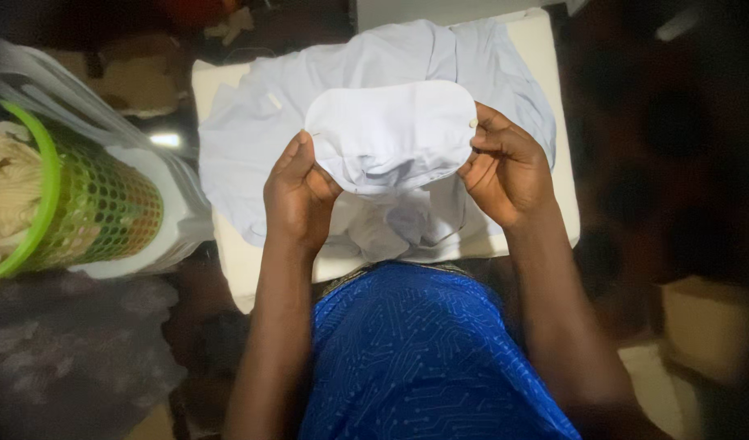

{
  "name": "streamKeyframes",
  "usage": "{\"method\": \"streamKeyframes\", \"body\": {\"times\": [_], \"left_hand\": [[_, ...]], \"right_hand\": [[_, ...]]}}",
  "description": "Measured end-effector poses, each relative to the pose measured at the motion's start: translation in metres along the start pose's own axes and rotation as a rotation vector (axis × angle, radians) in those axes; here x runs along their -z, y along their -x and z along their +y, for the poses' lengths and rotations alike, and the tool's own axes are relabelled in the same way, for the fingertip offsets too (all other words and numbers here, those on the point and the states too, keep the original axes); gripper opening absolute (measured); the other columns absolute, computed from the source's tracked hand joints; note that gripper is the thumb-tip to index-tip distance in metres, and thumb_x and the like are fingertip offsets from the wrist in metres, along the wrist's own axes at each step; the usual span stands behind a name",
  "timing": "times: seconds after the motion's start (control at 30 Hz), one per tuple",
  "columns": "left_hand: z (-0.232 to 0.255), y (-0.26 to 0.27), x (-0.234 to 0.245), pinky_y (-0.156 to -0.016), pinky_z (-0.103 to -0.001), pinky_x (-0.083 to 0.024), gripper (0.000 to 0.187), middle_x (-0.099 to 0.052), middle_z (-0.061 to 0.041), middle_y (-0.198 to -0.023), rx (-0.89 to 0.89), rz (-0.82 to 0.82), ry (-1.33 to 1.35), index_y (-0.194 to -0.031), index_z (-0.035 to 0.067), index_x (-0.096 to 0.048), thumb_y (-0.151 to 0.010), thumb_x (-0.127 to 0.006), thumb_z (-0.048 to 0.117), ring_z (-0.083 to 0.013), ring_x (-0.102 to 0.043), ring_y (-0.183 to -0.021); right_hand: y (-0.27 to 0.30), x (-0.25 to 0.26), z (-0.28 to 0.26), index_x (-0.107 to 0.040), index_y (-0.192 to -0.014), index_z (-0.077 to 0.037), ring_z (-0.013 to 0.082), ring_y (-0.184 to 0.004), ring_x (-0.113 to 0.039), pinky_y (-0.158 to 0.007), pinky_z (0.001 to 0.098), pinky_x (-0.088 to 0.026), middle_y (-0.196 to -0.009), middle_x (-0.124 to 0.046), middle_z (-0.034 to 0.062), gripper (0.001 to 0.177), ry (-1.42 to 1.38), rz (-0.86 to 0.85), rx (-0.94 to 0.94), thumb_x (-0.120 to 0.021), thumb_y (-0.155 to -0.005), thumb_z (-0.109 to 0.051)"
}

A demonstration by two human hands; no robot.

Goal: The person unfolds a white shirt on a table and begins to fold it back up, handling the sleeves and collar by hand.

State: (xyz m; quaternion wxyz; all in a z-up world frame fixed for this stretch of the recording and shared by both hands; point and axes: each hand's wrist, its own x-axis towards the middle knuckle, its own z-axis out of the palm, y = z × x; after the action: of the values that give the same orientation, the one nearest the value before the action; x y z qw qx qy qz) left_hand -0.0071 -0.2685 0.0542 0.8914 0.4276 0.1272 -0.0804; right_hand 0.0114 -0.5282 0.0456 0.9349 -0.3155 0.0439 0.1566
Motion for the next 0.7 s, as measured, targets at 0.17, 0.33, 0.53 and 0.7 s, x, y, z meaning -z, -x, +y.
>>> {"method": "streamKeyframes", "body": {"times": [0.17,0.33,0.53,0.7], "left_hand": [[-0.001,-0.001,-0.001,-0.099,-0.045,-0.058,0.045,-0.069,-0.019,-0.126,-0.012,0.033,-0.067,-0.138,-0.005,-0.053,-0.107,-0.042,0.027,-0.0263,-0.071,-0.112],[0.001,0.001,-0.005,-0.097,-0.044,-0.058,0.044,-0.07,-0.019,-0.123,-0.005,0.029,-0.088,-0.137,-0.004,-0.054,-0.107,-0.044,0.027,-0.0276,-0.072,-0.108],[0.0,0.002,-0.017,-0.097,-0.044,-0.06,0.045,-0.071,-0.022,-0.12,0.013,0.056,-0.199,-0.136,-0.004,-0.055,-0.105,-0.047,0.028,-0.0293,-0.074,-0.107],[0.002,0.001,-0.02,-0.099,-0.045,-0.06,0.045,-0.067,-0.023,-0.121,-0.036,-0.011,-0.106,-0.135,-0.006,-0.05,-0.108,-0.045,0.029,-0.0315,-0.072,-0.11]], "right_hand": [[0.002,-0.008,-0.001,-0.043,-0.146,0.017,0.0298,-0.12,-0.066,-0.108,0.0417,-0.055,-0.133,-0.062,0.0284,0.061,0.01,0.018,0.013,-0.048,-0.09,-0.006],[0.003,-0.016,0.001,-0.045,-0.144,0.015,0.026,-0.112,-0.069,-0.101,0.0367,-0.058,-0.123,-0.065,0.023,0.055,0.089,0.113,0.03,-0.056,-0.092,-0.001],[-0.004,-0.006,0.01,-0.061,-0.125,0.006,0.019,-0.076,-0.052,-0.071,0.0296,-0.043,-0.101,-0.064,0.0148,0.033,0.371,0.238,-0.016,-0.074,-0.097,-0.004],[-0.01,-0.008,0.022,-0.064,-0.119,-0.004,0.0138,-0.093,-0.057,-0.093,0.0353,-0.048,-0.099,-0.061,0.0034,0.022,0.585,0.334,0.051,-0.069,-0.105,-0.02]]}}
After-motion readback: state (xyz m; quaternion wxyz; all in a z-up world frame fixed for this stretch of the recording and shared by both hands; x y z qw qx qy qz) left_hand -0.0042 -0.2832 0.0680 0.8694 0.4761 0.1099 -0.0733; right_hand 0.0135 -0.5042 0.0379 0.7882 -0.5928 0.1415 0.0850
